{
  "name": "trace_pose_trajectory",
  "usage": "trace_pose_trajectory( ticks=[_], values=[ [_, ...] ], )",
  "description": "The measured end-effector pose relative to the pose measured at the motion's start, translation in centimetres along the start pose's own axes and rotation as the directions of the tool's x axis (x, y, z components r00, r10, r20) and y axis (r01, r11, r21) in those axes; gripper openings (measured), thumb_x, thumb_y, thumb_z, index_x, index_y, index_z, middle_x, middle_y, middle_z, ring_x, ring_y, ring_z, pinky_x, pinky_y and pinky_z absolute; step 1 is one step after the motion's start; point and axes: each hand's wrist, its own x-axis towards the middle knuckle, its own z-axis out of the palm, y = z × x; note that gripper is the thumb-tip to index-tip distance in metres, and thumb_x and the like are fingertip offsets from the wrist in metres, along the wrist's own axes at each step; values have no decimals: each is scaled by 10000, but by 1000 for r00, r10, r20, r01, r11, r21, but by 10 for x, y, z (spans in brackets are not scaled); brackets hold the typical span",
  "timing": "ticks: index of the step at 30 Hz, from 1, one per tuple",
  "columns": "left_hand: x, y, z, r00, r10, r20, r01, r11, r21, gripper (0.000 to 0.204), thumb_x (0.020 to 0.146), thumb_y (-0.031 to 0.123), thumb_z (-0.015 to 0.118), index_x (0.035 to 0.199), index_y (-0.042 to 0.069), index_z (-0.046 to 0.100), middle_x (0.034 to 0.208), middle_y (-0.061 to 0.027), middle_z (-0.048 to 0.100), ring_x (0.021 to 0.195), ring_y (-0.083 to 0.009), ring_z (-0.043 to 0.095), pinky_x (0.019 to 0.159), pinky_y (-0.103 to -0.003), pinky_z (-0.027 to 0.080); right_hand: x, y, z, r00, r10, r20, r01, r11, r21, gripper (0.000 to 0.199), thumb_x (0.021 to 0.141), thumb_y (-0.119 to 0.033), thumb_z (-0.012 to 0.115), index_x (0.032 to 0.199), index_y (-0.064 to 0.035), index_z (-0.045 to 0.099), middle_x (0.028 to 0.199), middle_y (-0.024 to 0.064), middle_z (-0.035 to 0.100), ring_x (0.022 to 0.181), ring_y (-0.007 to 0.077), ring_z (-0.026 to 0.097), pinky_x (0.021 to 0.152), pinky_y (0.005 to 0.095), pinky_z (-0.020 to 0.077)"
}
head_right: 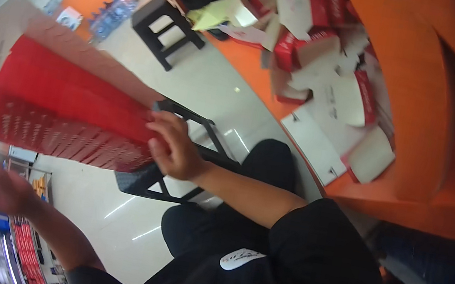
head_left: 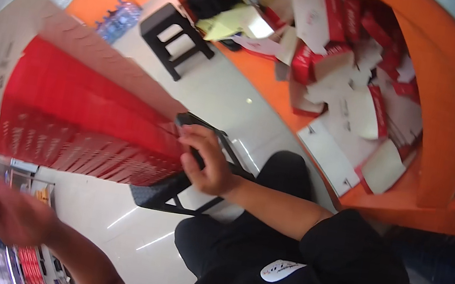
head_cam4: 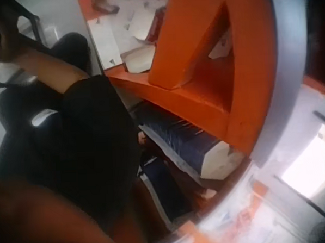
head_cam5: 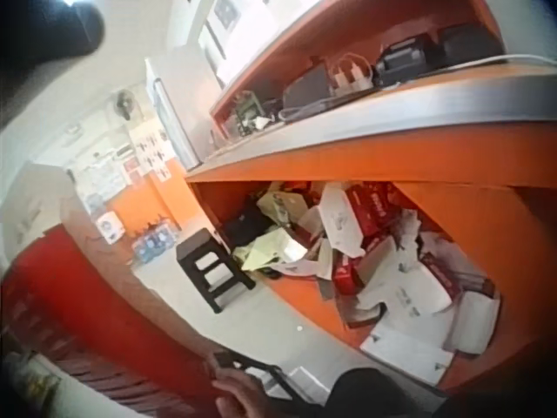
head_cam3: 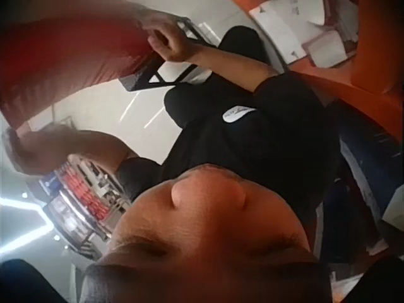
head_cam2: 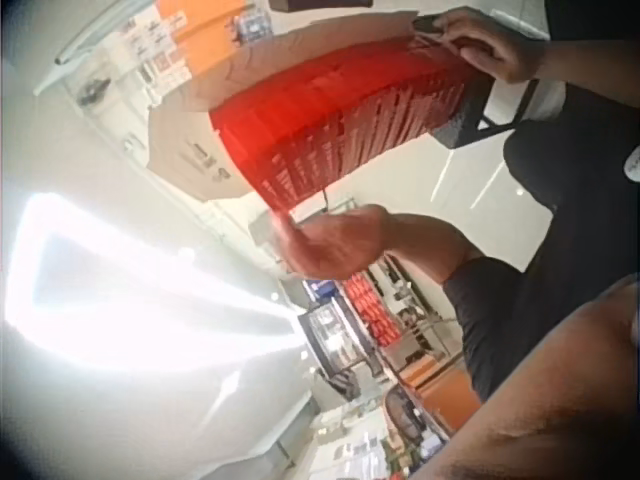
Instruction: The person assembles small cardboard boxes by picking flat ones from a pile and folding them one by one into shape on a stack.
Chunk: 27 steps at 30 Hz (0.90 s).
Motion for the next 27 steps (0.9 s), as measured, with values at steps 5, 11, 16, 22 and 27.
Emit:
trace_pose_trajectory(
  ticks=[5, 11, 16, 22, 27],
  values=[
    [-117, 166, -40, 949, -269, 167, 295, 562, -773, 189, 872, 149, 564, 934, -15, 634, 837, -175, 633, 701, -305, 617, 619, -439, 513, -103, 79, -125, 888, 331, -320, -441, 809, -388, 310, 815, 20, 622, 1116, -17, 556, 1176, 183, 556, 1147, 354, 542, 1001, 423, 432],
    [-191, 308, -78, 483, -174, 858, 870, 205, -448, 185, 733, -4, 655, 905, 42, 704, 860, -105, 706, 738, -255, 695, 662, -334, 565, -88, 128, -233, 770, 451, -452, -638, 551, -537, 283, 861, -132, 664, 1100, -5, 581, 1144, 170, 572, 1076, 329, 555, 932, 409, 466],
    [-171, 326, -77, 468, -152, 871, 882, 135, -451, 215, 728, -7, 668, 926, 67, 705, 859, -82, 707, 722, -232, 697, 638, -318, 566, -47, 180, -209, 837, 360, -411, -538, 413, -735, 491, 913, -374, 645, 1159, 43, 562, 1228, 209, 551, 1181, 372, 533, 983, 438, 456],
    [-138, 314, -57, 492, -189, 850, 870, 155, -469, 250, 718, -30, 662, 949, 57, 705, 854, -92, 707, 718, -232, 698, 634, -306, 562, 2, 217, -224, 774, 464, -432, -615, 387, -687, 318, 881, -231, 546, 881, 83, 593, 920, 320, 637, 931, 478, 630, 817, 528, 481],
    [-110, 320, -39, 415, -281, 865, 908, 75, -411, 218, 744, -43, 675, 948, 29, 706, 864, -122, 710, 755, -244, 706, 686, -300, 558, 35, 183, -241, 542, 618, -569, -708, 701, 87, 289, 861, -121, 600, 1106, 29, 627, 946, 105, 680, 714, 221, 638, 621, 346, 502]
  ],
)
